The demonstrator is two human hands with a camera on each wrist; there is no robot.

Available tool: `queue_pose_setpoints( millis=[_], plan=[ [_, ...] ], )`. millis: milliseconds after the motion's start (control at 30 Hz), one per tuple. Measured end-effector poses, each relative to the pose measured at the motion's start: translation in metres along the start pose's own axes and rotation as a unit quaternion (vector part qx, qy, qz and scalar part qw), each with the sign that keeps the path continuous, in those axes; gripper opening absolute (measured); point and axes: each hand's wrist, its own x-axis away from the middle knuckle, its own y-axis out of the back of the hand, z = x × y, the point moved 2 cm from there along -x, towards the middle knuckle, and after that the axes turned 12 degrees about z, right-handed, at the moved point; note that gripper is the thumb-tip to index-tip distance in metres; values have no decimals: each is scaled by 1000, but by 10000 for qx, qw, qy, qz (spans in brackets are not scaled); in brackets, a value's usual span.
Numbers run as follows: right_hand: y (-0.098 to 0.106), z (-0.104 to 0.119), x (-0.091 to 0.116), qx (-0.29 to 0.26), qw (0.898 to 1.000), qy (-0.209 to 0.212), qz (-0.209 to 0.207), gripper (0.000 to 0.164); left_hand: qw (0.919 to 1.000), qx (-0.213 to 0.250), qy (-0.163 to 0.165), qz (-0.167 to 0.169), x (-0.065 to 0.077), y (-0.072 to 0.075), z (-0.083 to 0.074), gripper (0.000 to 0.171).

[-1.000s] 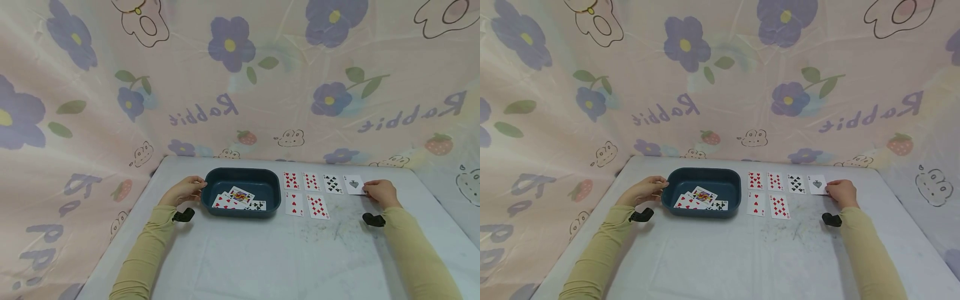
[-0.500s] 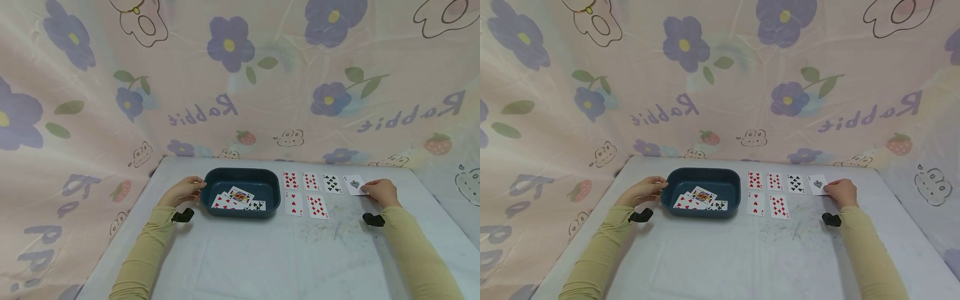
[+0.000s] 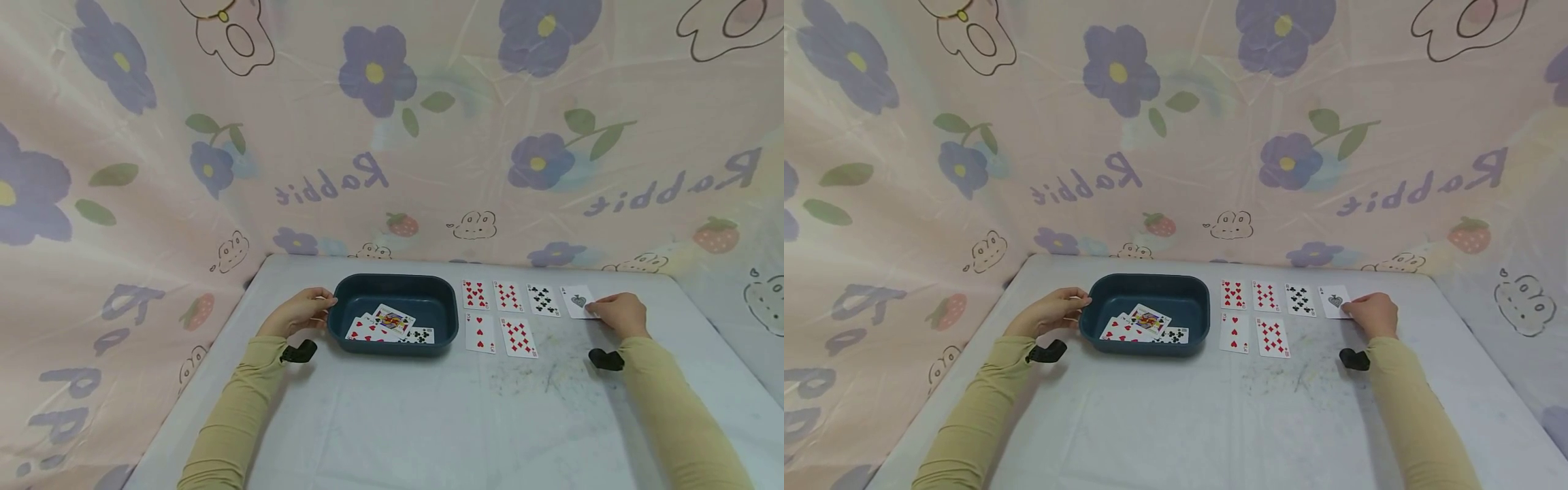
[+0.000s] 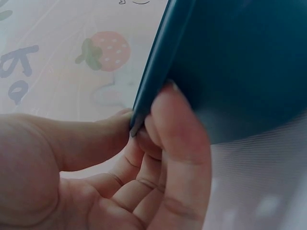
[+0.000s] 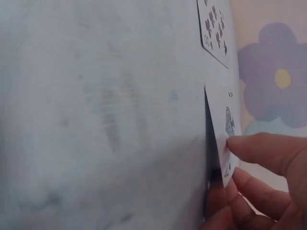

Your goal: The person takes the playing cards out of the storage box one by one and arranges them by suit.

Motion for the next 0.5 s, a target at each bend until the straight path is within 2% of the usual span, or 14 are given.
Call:
queue_pose_setpoints(
  millis=[367,500],
  plan=[
    [4,-5,0,-101,9999,-132,37,41,10000,37,-6,17,-2,0,1,21],
    [7,-7,-1,-366,9991,-182,135,39,10000,50,-2,18,-2,0,2,20]
  ],
)
